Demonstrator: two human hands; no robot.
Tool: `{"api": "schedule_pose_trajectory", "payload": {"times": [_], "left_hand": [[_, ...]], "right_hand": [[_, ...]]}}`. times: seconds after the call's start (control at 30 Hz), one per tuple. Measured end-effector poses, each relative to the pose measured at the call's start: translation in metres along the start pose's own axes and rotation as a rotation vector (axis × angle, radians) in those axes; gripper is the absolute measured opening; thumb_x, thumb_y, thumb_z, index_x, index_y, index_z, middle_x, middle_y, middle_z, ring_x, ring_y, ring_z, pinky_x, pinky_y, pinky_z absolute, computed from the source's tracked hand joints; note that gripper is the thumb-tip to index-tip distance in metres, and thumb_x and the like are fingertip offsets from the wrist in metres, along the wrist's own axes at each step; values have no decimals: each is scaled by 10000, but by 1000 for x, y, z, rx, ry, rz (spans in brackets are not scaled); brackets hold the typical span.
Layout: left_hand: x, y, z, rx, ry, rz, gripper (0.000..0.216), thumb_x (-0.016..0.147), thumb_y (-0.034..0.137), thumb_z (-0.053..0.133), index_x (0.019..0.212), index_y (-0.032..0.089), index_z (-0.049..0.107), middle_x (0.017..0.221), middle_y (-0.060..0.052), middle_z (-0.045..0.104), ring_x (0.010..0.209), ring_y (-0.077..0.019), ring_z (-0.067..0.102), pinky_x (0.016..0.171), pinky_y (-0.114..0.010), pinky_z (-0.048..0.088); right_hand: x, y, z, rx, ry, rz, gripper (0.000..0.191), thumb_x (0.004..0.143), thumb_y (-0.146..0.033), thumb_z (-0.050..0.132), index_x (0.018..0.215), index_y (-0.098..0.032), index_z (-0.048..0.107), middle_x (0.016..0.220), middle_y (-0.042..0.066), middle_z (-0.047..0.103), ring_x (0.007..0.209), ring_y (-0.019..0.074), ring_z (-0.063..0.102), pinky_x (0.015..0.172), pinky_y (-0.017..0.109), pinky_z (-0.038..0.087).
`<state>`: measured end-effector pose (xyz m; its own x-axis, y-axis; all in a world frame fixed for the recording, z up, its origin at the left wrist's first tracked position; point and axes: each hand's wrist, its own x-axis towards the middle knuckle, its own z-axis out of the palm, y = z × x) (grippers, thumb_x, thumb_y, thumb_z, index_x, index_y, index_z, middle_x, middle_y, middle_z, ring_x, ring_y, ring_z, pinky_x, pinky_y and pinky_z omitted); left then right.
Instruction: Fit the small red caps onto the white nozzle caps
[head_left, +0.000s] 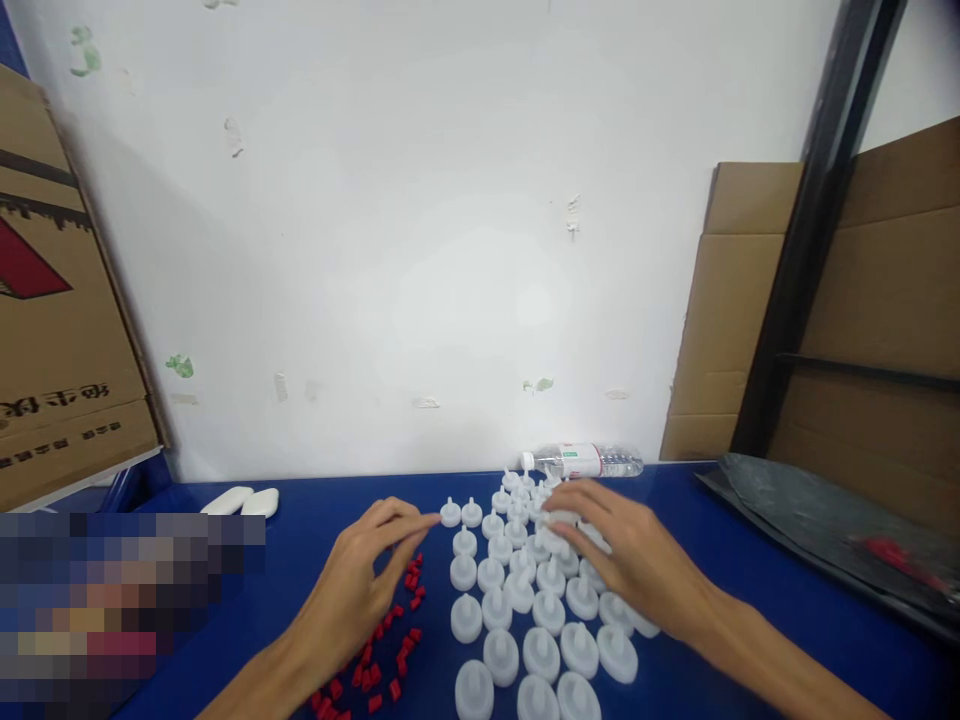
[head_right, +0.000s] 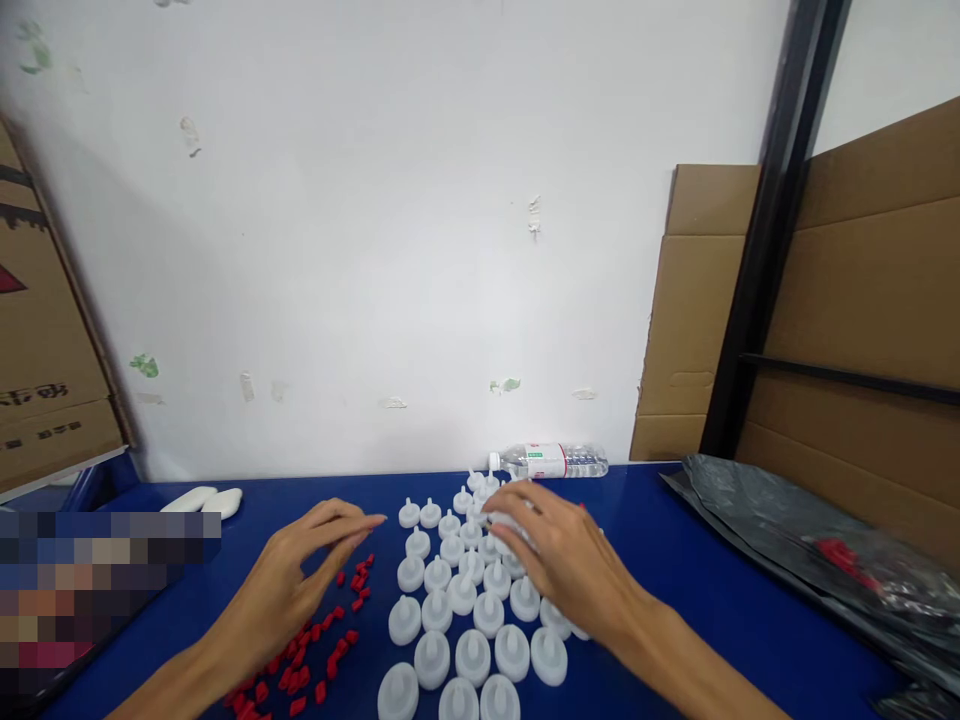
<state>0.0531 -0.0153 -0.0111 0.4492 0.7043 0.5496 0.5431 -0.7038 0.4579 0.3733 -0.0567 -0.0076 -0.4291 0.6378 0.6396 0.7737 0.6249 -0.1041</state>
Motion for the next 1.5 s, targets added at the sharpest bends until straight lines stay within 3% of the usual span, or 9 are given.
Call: {"api": "schedule_pose_trajectory", "payload": {"times": [0.2,0.5,0.67,0.8,1.0,1.17,1.3,1.4,1.5], "left_hand": [[-13,37,17,-273,22,-148,212,933,435,660,955,277,800,863,-7,792,765,-178,711,743,-266,584],[-28,48,32,-348,38,13,124,923,392,712,887,294,779,831,15,796,742,-169,735,718,-258,594],[-26,42,29,-53,71,318,90,988,310,636,1027,276,711,887,-3,777,781,-160,706,762,-286,559],[-25,41,29,187,43,462,137,1036,245,525,1052,248,661,842,-19,738,724,-167,641,658,-285,506],[-32,46,39,145,5,384,342,1082,262,333,828,239,561,698,-39,647,621,-180,553,530,-294,427],[-26,49,31,30,-87,262,230,1068,276,389,970,259,597,861,-20,699,761,-185,610,739,-319,488],[-15,32,14,124,-93,104,277,1065,298,376,984,244,636,916,-42,683,848,-212,578,785,-340,476],[-5,11,0,240,-98,8,308,1057,339,396,962,231,668,928,-51,689,896,-233,569,836,-369,468],[2,-9,-10,267,-156,-53,325,1049,358,411,973,231,699,968,-46,712,938,-239,581,885,-385,460]], "right_hand": [[-9,-44,17,171,1,-163,233,1039,-183,489,1267,-226,509,1249,114,635,1089,193,672,873,316,599],[-9,-61,14,216,78,-286,191,1026,-203,560,1215,-184,538,1185,97,728,1128,166,684,964,271,573],[-10,-65,10,206,79,-312,202,1011,-177,573,1209,-194,537,1163,82,741,1099,174,699,950,273,584],[-12,-68,14,213,77,-306,132,1009,-147,536,1124,-214,539,1120,83,739,1028,189,705,877,296,613],[-11,-74,19,143,83,-340,168,968,-68,515,942,-221,577,1026,68,737,934,176,701,814,282,605],[-2,-70,6,-4,51,-358,221,967,-101,504,1130,-198,616,1111,107,724,920,218,694,784,344,600],[2,-37,0,-140,50,-244,382,936,-21,396,1179,-205,627,1126,126,698,967,246,678,771,392,579],[2,0,-5,-136,-3,34,296,1043,-196,380,1203,-221,627,1194,118,671,980,237,679,791,386,577],[2,33,-10,-185,-37,291,387,1074,-378,339,1285,-213,618,1292,129,651,1155,284,643,987,457,512]]}}
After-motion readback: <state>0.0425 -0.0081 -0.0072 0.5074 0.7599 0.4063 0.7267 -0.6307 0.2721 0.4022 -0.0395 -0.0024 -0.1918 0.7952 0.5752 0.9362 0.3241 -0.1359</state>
